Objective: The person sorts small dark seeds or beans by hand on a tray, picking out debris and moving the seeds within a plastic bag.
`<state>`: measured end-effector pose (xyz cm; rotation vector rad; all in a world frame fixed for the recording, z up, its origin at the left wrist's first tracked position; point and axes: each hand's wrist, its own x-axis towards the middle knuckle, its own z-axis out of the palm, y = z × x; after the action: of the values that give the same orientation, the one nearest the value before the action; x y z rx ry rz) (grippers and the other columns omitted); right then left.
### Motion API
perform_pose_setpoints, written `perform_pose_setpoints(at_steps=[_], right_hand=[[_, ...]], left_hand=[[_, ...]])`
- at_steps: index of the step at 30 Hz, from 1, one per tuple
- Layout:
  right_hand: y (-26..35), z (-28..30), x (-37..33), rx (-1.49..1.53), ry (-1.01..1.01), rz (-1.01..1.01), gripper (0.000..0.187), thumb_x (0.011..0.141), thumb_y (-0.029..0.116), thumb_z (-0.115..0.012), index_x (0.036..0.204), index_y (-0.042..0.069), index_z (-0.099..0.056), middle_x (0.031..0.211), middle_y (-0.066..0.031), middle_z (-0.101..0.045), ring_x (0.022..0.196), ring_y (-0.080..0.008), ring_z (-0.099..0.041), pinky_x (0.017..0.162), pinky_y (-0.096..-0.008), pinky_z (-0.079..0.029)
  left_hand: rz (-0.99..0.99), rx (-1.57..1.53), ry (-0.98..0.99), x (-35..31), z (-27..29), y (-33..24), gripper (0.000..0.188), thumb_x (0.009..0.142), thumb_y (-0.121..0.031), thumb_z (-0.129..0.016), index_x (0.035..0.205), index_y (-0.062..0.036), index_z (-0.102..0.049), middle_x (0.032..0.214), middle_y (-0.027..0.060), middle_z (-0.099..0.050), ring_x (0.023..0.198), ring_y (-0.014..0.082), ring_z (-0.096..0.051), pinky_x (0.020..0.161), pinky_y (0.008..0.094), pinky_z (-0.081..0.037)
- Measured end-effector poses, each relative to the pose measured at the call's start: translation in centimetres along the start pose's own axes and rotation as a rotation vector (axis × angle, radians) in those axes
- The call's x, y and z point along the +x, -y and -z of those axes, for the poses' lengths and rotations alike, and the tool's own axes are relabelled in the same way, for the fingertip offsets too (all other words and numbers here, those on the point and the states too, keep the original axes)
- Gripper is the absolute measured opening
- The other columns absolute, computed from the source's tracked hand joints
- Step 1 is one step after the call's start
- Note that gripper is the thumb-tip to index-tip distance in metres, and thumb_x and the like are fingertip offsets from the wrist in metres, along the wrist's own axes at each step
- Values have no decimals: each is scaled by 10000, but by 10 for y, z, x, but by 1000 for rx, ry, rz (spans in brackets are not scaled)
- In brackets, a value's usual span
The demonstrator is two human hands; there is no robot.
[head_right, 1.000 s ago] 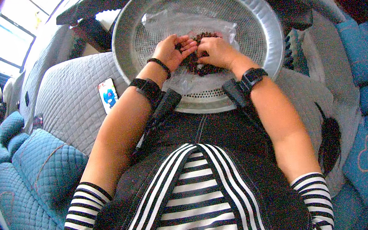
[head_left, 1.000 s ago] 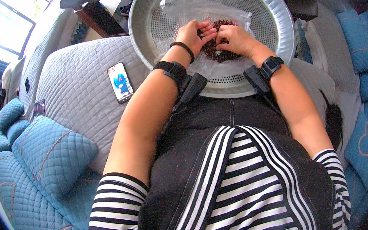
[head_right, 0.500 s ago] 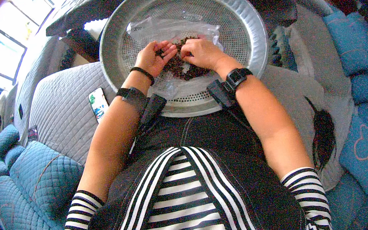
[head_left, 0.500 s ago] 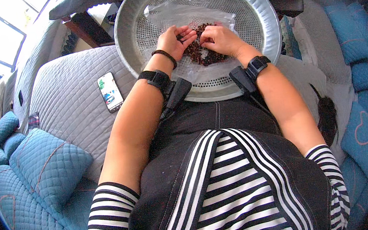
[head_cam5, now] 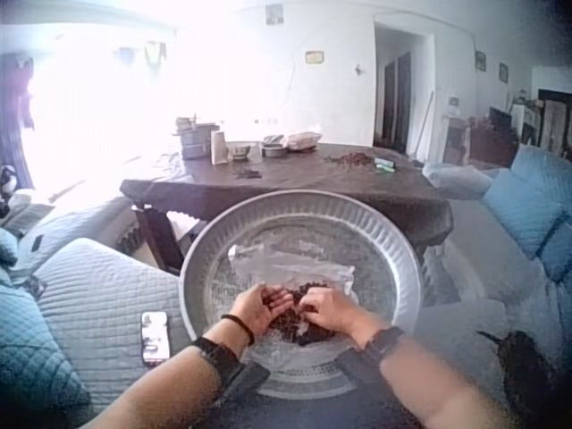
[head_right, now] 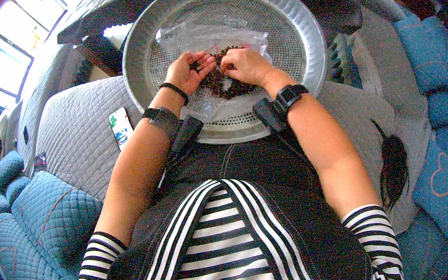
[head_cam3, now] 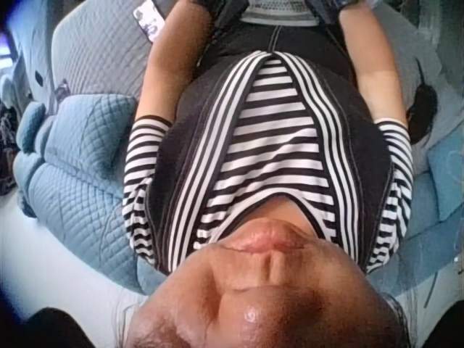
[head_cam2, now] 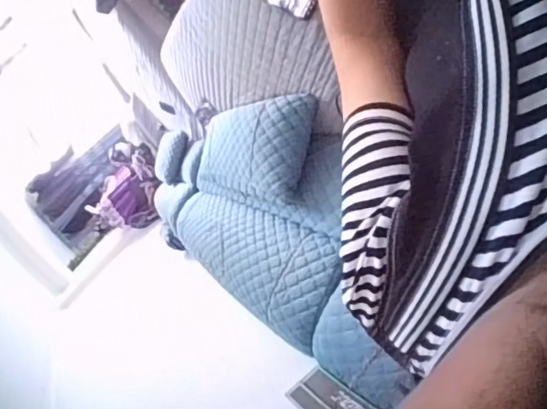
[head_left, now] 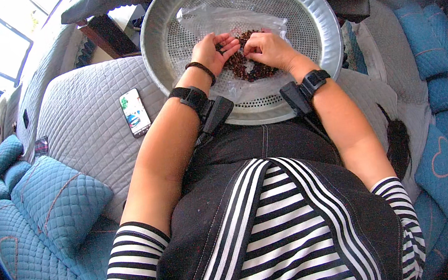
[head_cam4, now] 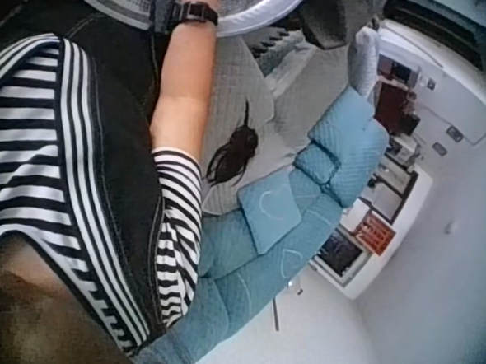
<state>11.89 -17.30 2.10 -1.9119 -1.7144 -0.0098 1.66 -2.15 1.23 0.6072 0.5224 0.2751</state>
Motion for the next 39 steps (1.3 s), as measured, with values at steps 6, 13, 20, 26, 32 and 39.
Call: perform_pose_setpoints(at_steps=[6,13,20,26,32,39], right_hand=[[5,6,0,45,140,-62,104,672,160,-634,754,97,-620,766,-92,-575,763,-277,-577,698,-364,-460],[11,7,0,-19,263,-37,143,659,209,-659,764,114,-638,807,-96,-566,805,-280,-567,723,-370,-452],[1,14,-12,-85,244,-21,128,666,221,-648,754,128,-648,817,-89,-563,815,-276,-564,711,-369,-456],[0,15,-14,-126,235,-2,114,692,212,-621,746,111,-621,814,-92,-557,806,-274,-567,708,-375,-457],[-9,12,-11,-122,32,-19,133,725,194,-603,746,64,-581,808,-110,-566,783,-294,-569,682,-376,-457],[9,19,-2,100,-189,-121,106,734,136,-590,776,39,-578,761,-125,-586,701,-272,-586,628,-341,-461]], left_hand=[[-9,0,16,-1,0,0,322,907,-189,-299,945,86,-462,943,212,-504,921,344,-534,844,446,-468],[-1,1,34,1,1,-1,289,888,-158,-320,947,87,-461,952,216,-499,937,347,-526,858,451,-458],[34,-75,57,5,-12,11,257,855,-118,-342,941,95,-457,931,216,-496,910,360,-523,860,463,-452],[36,-31,101,9,-14,14,256,861,-114,-335,945,94,-457,921,201,-502,898,342,-531,841,446,-469],[38,-39,108,8,-19,14,279,881,-134,-316,959,97,-450,936,201,-496,903,338,-529,836,438,-475],[63,-13,126,7,-14,9,324,911,-172,-295,983,109,-441,935,212,-503,902,343,-528,850,452,-463]])
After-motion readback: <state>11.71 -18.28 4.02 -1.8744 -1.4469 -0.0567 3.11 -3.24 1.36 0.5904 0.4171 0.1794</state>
